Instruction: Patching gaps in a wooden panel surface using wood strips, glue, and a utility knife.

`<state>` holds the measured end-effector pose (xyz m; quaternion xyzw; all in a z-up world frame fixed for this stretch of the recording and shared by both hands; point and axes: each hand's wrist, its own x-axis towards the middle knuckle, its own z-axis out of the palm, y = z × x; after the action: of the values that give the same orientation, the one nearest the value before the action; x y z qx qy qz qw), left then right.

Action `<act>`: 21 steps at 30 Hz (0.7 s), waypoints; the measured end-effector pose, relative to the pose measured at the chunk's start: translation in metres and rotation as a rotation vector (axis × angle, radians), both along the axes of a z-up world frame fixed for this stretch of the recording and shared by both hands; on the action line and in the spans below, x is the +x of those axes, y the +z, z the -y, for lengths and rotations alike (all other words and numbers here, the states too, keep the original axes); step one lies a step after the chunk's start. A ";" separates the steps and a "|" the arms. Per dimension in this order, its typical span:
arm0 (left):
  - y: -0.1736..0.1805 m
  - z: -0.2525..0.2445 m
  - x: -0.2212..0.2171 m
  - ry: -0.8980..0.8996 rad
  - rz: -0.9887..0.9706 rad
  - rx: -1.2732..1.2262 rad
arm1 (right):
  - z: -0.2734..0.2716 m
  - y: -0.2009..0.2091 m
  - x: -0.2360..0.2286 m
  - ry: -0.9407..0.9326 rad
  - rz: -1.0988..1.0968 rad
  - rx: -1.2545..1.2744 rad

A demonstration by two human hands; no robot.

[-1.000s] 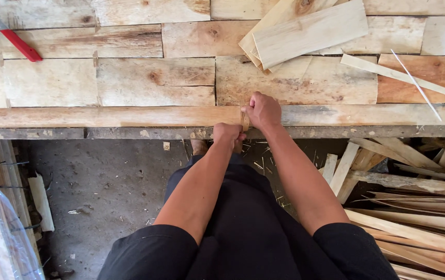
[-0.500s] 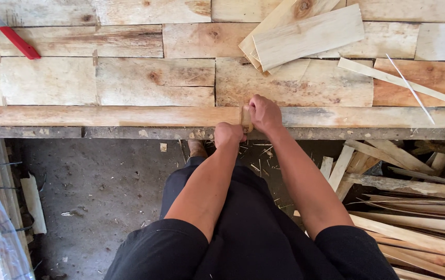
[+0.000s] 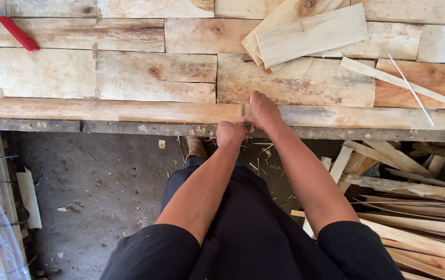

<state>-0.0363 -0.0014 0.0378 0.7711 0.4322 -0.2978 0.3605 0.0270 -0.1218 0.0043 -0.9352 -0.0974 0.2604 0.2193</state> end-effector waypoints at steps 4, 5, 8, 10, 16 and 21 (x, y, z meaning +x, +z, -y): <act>-0.060 -0.003 -0.008 0.000 0.069 -0.091 | -0.001 -0.006 0.003 0.027 -0.031 -0.053; -0.106 -0.006 -0.011 -0.458 0.161 0.065 | 0.000 -0.006 0.002 0.042 -0.033 -0.063; -0.078 0.000 -0.011 -0.363 0.234 0.021 | 0.001 -0.005 0.001 0.052 0.001 -0.043; -0.040 0.007 -0.007 0.190 0.199 -0.176 | 0.002 -0.001 0.002 0.046 0.034 -0.013; -0.058 0.013 -0.007 0.547 0.196 -0.238 | 0.000 0.013 0.002 0.006 -0.005 -0.030; -0.066 0.008 -0.009 0.558 0.217 -0.242 | 0.000 0.016 0.000 -0.001 -0.011 -0.013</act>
<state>-0.0449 -0.0095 -0.0283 0.6018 0.5473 -0.1528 0.5612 0.0274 -0.1218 0.0199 -0.9352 -0.0942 0.2660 0.2137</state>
